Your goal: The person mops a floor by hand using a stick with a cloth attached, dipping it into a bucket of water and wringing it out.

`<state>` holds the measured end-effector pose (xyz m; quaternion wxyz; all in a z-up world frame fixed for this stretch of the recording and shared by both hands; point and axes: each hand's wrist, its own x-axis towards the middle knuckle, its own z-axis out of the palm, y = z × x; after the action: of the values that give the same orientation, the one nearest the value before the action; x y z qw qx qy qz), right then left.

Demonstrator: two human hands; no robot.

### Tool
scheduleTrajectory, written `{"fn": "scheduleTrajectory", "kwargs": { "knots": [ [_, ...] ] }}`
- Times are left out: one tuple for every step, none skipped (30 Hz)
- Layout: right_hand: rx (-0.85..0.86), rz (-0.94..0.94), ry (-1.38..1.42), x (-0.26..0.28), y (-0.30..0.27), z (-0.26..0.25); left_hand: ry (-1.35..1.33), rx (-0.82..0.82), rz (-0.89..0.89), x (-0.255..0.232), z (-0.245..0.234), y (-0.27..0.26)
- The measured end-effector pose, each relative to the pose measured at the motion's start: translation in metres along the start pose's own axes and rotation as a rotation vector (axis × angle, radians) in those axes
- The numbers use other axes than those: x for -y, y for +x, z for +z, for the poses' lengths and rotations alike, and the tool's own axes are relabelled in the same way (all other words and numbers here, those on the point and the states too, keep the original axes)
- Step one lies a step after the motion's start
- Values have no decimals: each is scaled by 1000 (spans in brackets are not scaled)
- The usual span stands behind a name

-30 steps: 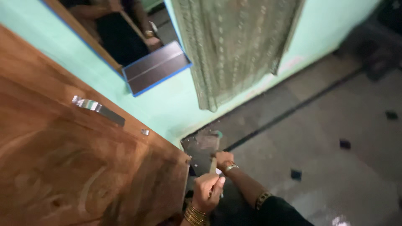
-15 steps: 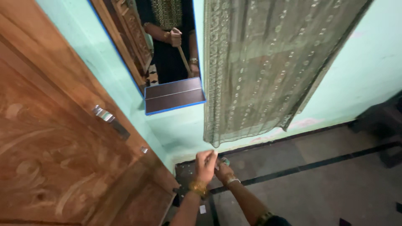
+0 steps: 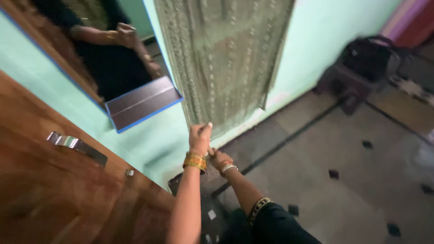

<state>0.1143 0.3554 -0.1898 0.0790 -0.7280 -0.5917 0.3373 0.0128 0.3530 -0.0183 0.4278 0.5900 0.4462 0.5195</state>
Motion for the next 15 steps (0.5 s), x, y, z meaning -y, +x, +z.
{"fn": "scheduleTrajectory", "kwargs": {
  "knots": [
    [-29, 13, 32, -2, -8, 4, -50, 27, 26, -1, -1, 1],
    [-60, 29, 69, -2, -19, 10, -97, 59, 49, -2, -4, 0],
    [-91, 46, 105, -2, -32, 17, -128, 88, 32, -3, -8, -3],
    [-144, 48, 127, -1, -45, 24, -158, 118, 15, -4, -14, -6],
    [-198, 51, 146, 1, -58, 32, -187, 147, -4, -5, -20, -11],
    [-252, 50, 156, 2, -70, 38, -226, 175, -45, -8, -27, -15],
    [-271, 56, 174, 5, -82, 45, -263, 203, -87, -11, -35, -18],
    [-286, 57, 185, 7, -93, 51, -303, 221, -129, -14, -40, -24],
    [-302, 58, 195, 7, -105, 57, -332, 245, -144, -17, -44, -32],
    [-313, 74, 176, 8, -115, 60, -357, 262, -152, -20, -52, -38],
    [-324, 91, 157, 8, -126, 64, -383, 279, -160, -24, -57, -45],
    [-327, 106, 142, 7, -140, 72, -392, 308, -195, -26, -60, -52],
    [-333, 108, 140, 5, -155, 79, -401, 337, -232, -27, -62, -56],
    [-343, 105, 131, 0, -168, 80, -416, 360, -262, -28, -64, -61],
    [-352, 101, 121, -5, -181, 82, -425, 374, -292, -27, -64, -70]
  ]
}}
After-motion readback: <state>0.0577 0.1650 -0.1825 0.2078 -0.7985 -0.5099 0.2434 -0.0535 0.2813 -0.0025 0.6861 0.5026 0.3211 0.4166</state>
